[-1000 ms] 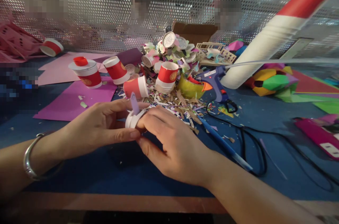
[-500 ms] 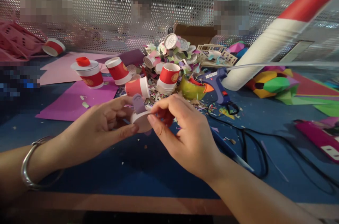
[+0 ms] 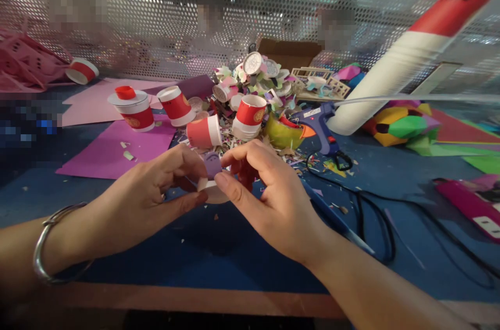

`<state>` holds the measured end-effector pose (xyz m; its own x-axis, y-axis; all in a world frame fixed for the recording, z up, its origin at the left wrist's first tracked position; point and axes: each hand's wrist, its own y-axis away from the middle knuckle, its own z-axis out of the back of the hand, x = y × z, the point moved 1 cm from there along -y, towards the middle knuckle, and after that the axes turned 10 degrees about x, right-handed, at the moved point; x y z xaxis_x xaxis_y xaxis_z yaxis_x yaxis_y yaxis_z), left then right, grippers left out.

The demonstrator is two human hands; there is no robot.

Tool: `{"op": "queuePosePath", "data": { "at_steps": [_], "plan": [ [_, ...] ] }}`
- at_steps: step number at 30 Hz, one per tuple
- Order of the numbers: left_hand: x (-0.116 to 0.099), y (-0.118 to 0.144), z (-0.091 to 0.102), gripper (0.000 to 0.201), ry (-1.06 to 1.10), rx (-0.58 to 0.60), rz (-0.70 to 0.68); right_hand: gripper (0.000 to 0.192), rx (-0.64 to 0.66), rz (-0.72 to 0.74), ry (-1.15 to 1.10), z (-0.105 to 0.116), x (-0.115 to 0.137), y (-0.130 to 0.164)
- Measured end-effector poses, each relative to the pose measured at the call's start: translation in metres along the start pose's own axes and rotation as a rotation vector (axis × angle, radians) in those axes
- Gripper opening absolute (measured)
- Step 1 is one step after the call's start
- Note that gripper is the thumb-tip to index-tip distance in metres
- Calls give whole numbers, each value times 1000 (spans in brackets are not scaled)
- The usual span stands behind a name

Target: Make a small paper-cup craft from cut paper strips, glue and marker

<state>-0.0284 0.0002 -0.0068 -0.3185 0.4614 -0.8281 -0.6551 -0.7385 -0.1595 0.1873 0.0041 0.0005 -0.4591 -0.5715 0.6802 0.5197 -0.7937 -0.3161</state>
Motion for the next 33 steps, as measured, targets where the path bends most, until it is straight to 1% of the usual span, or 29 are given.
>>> {"op": "queuePosePath", "data": {
  "at_steps": [3,7,12,18,23,28,31,33],
  "plan": [
    [-2,0,2,15,18,0,-8,8,10,12,3,0,0,0],
    [-5,-3,3,11,94,-6,28,10,21,53,30,0,1,-1],
    [-6,-5,2,20,184,2,99,10,57,51,12,-1,2,-3],
    [-3,-4,0,25,239,-22,132,8,69,44,-15,-1,0,-3],
    [-1,-5,-1,27,262,-18,137,7,90,39,-43,-1,1,-3],
    [-3,-5,1,25,199,11,114,8,108,44,-62,-1,2,-3],
    [-4,-5,1,24,200,1,81,7,114,21,-72,-1,1,-4],
    [-4,-5,0,28,193,-21,60,6,118,4,-82,-1,0,-5]
  ]
}}
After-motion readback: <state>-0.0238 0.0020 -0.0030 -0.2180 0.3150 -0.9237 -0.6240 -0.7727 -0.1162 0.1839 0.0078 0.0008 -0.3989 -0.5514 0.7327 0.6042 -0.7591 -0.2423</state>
